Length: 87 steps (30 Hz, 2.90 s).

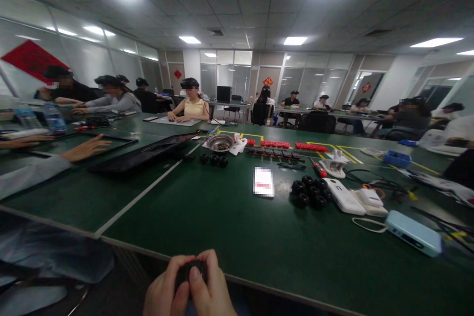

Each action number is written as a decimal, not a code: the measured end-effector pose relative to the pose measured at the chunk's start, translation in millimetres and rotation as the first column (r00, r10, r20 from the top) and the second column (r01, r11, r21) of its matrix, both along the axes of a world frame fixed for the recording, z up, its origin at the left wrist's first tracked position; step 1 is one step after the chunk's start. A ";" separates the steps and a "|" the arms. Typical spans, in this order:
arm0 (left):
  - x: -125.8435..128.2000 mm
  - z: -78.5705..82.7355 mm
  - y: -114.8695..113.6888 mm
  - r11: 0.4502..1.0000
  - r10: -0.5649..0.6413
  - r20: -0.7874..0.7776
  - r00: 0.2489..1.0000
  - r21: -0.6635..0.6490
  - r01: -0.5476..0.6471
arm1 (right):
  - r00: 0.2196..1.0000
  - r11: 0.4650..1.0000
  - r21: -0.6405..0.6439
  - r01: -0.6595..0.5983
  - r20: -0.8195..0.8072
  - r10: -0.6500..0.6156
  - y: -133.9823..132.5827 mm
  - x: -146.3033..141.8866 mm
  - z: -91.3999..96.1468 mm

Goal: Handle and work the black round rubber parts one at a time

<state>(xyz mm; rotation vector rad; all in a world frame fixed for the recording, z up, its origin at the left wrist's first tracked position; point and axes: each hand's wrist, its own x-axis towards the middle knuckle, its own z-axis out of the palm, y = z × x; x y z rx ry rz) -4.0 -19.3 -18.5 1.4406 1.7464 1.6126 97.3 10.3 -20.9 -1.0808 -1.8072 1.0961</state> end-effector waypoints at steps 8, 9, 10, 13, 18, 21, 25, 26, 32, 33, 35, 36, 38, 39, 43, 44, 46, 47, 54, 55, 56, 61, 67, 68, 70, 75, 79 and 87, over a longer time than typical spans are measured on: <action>-11.3 32.6 28.5 0.956 -0.052 0.490 0.870 -0.227 0.185 | 0.955 0.930 0.267 -0.253 0.221 0.196 40.4 0.9 61.0; -15.3 32.9 33.8 0.982 -0.042 0.438 0.898 -0.149 0.119 | 0.954 0.929 0.274 -0.249 0.235 0.186 45.2 -3.5 64.4; -20.7 32.3 39.8 0.996 -0.027 0.380 0.925 -0.065 0.055 | 0.956 0.931 0.272 -0.245 0.227 0.185 50.2 -9.4 67.2; -43.7 26.9 62.0 0.999 -0.013 0.253 0.967 0.051 0.000 | 0.973 0.948 0.231 -0.220 0.126 0.196 72.1 -32.2 74.2; -78.7 12.2 95.4 0.998 0.010 -0.237 0.971 -0.052 -0.023 | 0.973 0.952 0.297 -0.079 0.230 0.009 154.5 -66.4 83.5; -84.0 6.5 104.2 0.969 -0.048 -0.599 0.799 -0.221 -0.108 | 0.950 0.949 0.314 0.000 0.297 -0.098 216.6 -82.6 76.0; -84.6 6.6 107.8 0.936 -0.230 -0.727 0.647 -0.347 -0.057 | 0.895 0.956 0.289 0.059 0.408 -0.179 276.7 -107.0 53.4; -85.6 7.0 108.4 0.931 -0.254 -0.729 0.635 -0.362 -0.043 | 0.883 0.956 0.285 0.064 0.431 -0.187 286.4 -113.3 48.4; -94.4 6.0 110.9 0.934 -0.286 -0.745 0.603 -0.358 0.001 | 0.848 0.954 0.296 0.036 0.497 -0.186 304.7 -137.5 41.4; -94.7 5.8 110.9 0.937 -0.284 -0.750 0.598 -0.350 0.005 | 0.845 0.952 0.306 0.026 0.502 -0.185 300.7 -136.1 43.3; -94.1 5.7 110.5 0.937 -0.288 -0.758 0.586 -0.349 0.010 | 0.841 0.944 0.330 -0.009 0.514 -0.172 286.7 -125.6 48.8; -93.3 5.8 110.1 0.934 -0.295 -0.761 0.578 -0.357 0.007 | 0.841 0.940 0.339 -0.042 0.520 -0.150 277.4 -116.0 52.5; -91.4 5.8 109.2 0.926 -0.309 -0.765 0.565 -0.379 -0.006 | 0.835 0.934 0.329 -0.137 0.546 -0.070 256.9 -87.9 62.0; -90.5 5.4 109.0 0.921 -0.316 -0.765 0.561 -0.390 -0.014 | 0.825 0.931 0.309 -0.193 0.565 -0.016 247.2 -69.7 67.9; -89.0 -0.3 110.3 0.901 -0.333 -0.744 0.579 -0.432 -0.037 | 0.781 0.932 0.246 -0.265 0.622 0.058 228.2 28.0 97.7; -89.1 -2.6 111.1 0.894 -0.341 -0.734 0.587 -0.446 -0.038 | 0.740 0.954 0.227 -0.195 0.673 -0.009 230.1 57.6 105.4; -89.7 -7.2 113.0 0.882 -0.350 -0.715 0.605 -0.470 -0.046 | 0.641 0.970 0.240 0.032 0.740 -0.204 240.6 119.7 118.1; -90.1 -9.3 113.9 0.875 -0.353 -0.708 0.611 -0.481 -0.051 | 0.602 0.957 0.264 0.120 0.747 -0.282 247.9 150.4 122.2; -89.4 -14.7 116.1 0.867 -0.324 -0.715 0.620 -0.487 -0.108 | 0.318 0.868 0.344 0.357 0.829 -0.460 292.3 281.2 102.9; -88.0 -13.4 115.8 0.870 -0.316 -0.715 0.623 -0.481 -0.110 | 0.311 0.878 0.344 0.332 0.839 -0.446 296.4 285.1 98.1; -86.1 -11.5 115.5 0.873 -0.307 -0.717 0.626 -0.474 -0.114 | 0.306 0.888 0.345 0.304 0.847 -0.434 300.5 286.6 94.3; -74.5 1.3 113.4 0.877 -0.282 -0.733 0.619 -0.459 -0.144 | 0.316 0.944 0.277 0.181 0.892 -0.323 318.0 284.2 90.4; -76.8 -0.1 114.0 0.867 -0.297 -0.745 0.597 -0.472 -0.158 | 0.392 0.971 0.192 0.139 0.890 -0.232 317.0 295.4 87.9; -78.6 -2.1 114.3 0.861 -0.308 -0.743 0.594 -0.484 -0.159 | 0.402 0.970 0.193 0.151 0.884 -0.238 314.8 299.4 87.2; -81.9 -5.9 115.1 0.851 -0.325 -0.741 0.588 -0.500 -0.160 | 0.420 0.968 0.180 0.177 0.875 -0.240 310.8 309.0 86.3; -82.6 -7.6 115.9 0.857 -0.319 -0.754 0.574 -0.488 -0.165 | 0.428 0.975 0.083 0.208 0.888 -0.167 309.2 330.3 85.0; -78.3 -2.2 115.3 0.863 -0.305 -0.754 0.582 -0.478 -0.166 | 0.402 0.976 0.066 0.206 0.904 -0.146 317.7 332.6 80.8; -72.4 4.0 114.2 0.865 -0.297 -0.752 0.588 -0.473 -0.168 | 0.368 0.944 0.246 0.220 0.875 -0.314 326.2 334.7 83.5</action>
